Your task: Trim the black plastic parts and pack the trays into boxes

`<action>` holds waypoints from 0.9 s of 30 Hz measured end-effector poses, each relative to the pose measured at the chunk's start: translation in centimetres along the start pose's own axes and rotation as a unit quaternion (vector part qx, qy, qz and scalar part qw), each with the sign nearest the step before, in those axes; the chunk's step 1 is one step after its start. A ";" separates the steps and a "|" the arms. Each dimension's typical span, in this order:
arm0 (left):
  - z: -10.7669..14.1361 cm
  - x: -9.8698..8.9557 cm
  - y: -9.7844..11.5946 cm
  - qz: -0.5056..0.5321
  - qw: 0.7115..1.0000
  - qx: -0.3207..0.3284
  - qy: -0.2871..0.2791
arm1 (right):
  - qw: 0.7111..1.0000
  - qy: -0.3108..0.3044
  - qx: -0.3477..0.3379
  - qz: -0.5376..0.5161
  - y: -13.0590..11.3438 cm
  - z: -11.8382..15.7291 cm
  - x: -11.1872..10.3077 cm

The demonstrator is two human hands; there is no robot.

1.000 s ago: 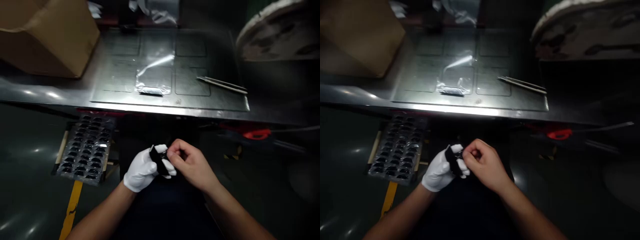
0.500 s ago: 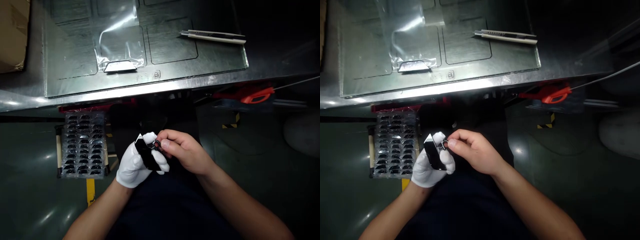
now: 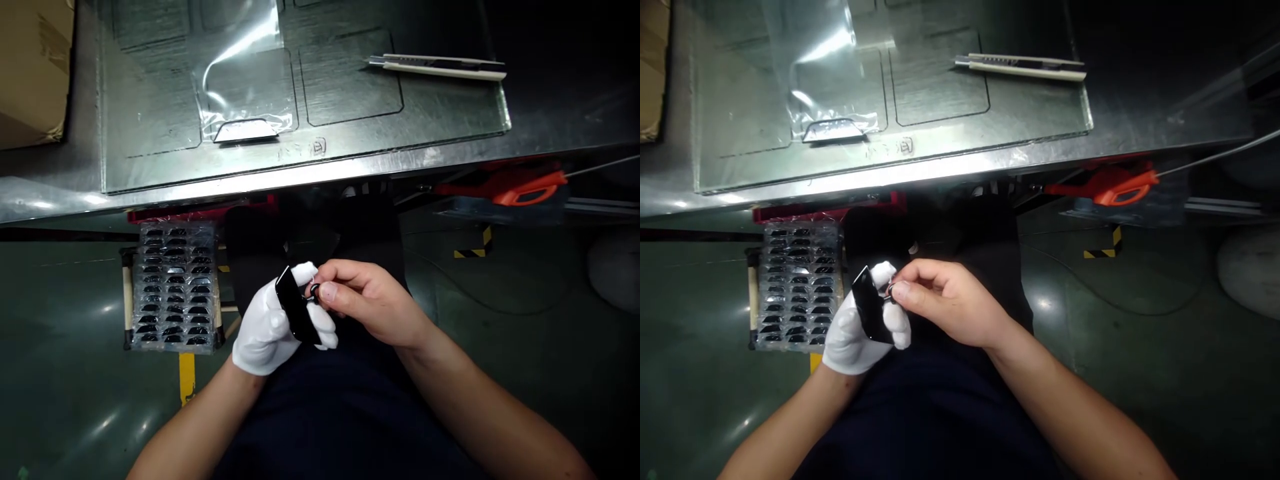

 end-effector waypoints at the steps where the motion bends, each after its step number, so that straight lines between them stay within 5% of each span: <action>1: 0.1 -0.1 0.0 -0.006 1.000 -0.003 0.006 | 1.000 -0.002 -0.002 -0.003 0.0 0.0 0.0; 15: 0.8 -1.5 1.1 -0.095 0.992 -0.068 0.051 | 0.998 -0.034 -0.001 -0.049 0.5 0.2 0.4; 22: -0.3 0.8 4.0 -0.245 0.963 -0.092 -0.062 | 0.996 -0.051 -0.038 -0.067 1.3 0.3 0.3; 27: -0.6 -1.0 4.8 -0.195 0.974 -0.079 0.083 | 0.984 0.018 -0.164 0.061 -0.4 0.4 -0.8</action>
Point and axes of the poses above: each hand's wrist, its own z-axis away from the middle knuckle, its own x-axis out of the palm, y = z × x, the point moved 5 cm from there along -z, towards the middle knuckle, and after that the axes turned 9 degrees about z, right-handed, at the moved point
